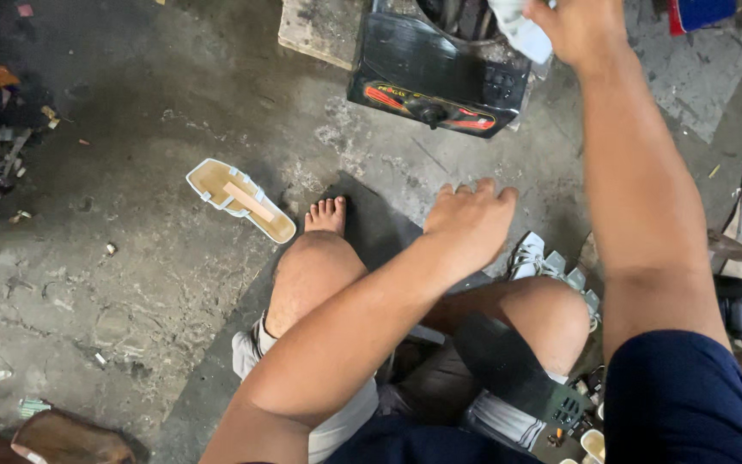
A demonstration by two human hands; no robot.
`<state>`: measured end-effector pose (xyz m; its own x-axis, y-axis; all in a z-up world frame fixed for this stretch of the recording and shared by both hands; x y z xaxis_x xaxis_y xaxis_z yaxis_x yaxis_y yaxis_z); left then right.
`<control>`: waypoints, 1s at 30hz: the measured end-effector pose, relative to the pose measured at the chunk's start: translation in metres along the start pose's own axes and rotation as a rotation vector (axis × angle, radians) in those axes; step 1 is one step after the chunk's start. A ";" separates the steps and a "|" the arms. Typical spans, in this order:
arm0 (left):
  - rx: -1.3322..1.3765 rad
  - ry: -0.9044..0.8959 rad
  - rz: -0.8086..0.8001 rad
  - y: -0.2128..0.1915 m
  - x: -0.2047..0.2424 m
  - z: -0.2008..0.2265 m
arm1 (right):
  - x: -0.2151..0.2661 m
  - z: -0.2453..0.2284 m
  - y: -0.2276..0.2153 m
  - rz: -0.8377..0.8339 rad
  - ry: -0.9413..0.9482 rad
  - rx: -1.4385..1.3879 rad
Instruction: The person assembles slippers by attaching black insoles to white slipper frames. They pick up a slipper frame, place an insole on it, and use a knife to trim the excess material around the edges. The person repeats this process for multiple slippers.
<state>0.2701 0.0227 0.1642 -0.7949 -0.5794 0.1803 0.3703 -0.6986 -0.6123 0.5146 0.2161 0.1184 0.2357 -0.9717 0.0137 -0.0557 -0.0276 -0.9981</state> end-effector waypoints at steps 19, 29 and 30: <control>1.464 0.025 0.204 -0.003 -0.001 -0.037 | 0.309 -0.145 -0.077 -0.134 0.636 -1.371; 0.784 0.499 0.447 -0.013 0.102 0.026 | 0.562 -0.299 -0.089 -0.120 1.156 -0.537; 0.829 0.478 0.405 -0.013 0.104 0.027 | 0.571 -0.303 -0.081 -0.001 1.191 -0.622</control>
<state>0.1957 -0.0402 0.2120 -0.5782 -0.7341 -0.3560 0.7224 -0.6635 0.1948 0.3600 -0.4079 0.2250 -0.7279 -0.5734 0.3759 -0.5595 0.1797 -0.8091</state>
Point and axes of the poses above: each hand's wrist, its own x-axis away from the middle knuckle, its own y-axis out of the palm, z = x × y, the point moved 7 cm from there along -x, towards the middle knuckle, and after that the axes turned 5 degrees about -z, right-handed, at the moved point
